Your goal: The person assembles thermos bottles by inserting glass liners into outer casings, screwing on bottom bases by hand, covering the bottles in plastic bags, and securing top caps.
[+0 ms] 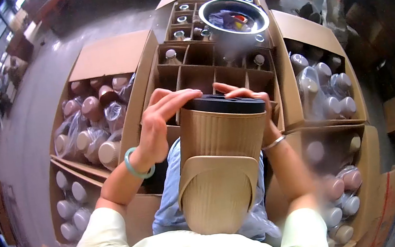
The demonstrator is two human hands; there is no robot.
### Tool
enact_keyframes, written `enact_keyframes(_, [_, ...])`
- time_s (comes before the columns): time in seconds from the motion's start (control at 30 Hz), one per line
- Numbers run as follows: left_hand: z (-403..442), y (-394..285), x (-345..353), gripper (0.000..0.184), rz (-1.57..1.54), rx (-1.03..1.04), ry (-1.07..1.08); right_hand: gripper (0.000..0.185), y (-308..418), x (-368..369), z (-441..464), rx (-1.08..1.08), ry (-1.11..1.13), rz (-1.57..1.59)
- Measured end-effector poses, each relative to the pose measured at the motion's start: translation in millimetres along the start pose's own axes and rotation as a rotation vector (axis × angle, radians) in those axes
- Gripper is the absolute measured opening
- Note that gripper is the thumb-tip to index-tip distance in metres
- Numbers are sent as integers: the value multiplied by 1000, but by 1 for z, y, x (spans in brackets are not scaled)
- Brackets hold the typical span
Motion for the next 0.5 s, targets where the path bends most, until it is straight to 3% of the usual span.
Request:
enact_keyframes(0.07, [3, -16, 4, 89, 55, 83, -39, 60, -10, 17, 6, -129, 117, 161])
enact_keyframes(0.13, [8, -15, 5, 89, 101, 84, -51, 54, -1, 23, 6, -193, 122, 58])
enact_keyframes(0.17, [6, -8, 3, 41, 19, 193, -113, 52, 12, 23, 6, -188, 78, -59])
enact_keyframes(0.2, [1, 19, 7, 58, -91, 151, -105, 53, 33, 34, 4, -109, -30, -238])
enact_keyframes(0.23, [-6, 46, 20, 67, -420, -72, -49, 54, 54, 45, 1, -8, -126, -403])
enact_keyframes(0.27, [-14, 75, 40, 76, -746, -307, 14, 55, 64, 38, 5, -16, -6, -669])
enact_keyframes(0.3, [-11, 105, 62, 82, -984, -379, 183, 54, 80, 66, 5, -65, 95, -1154])
enact_keyframes(0.33, [-9, 117, 90, 80, -1302, -532, 205, 54, 94, 106, 5, -104, 208, -1629])
enact_keyframes(0.4, [-2, 112, 105, 78, -1444, -701, 486, 49, 96, 143, 15, -121, 328, -1760])
enact_keyframes(0.43, [-3, 108, 101, 78, -1488, -900, 535, 47, 93, 139, 16, -368, 512, -1708])
enact_keyframes(0.47, [8, 117, 89, 78, -1343, -821, 510, 55, 98, 116, 24, -101, 434, -1401])
enact_keyframes(0.5, [20, 116, 65, 78, -1171, -662, 418, 58, 105, 88, 32, -84, 383, -1230])
Point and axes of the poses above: each hand's wrist, its own z-axis towards the middle knuckle, its own x-axis out of the palm, y = z × x, the point moved 7 cm from there along z, towards the middle knuckle, and after that the axes turned 11 degrees about -x, right-handed, at the moved point
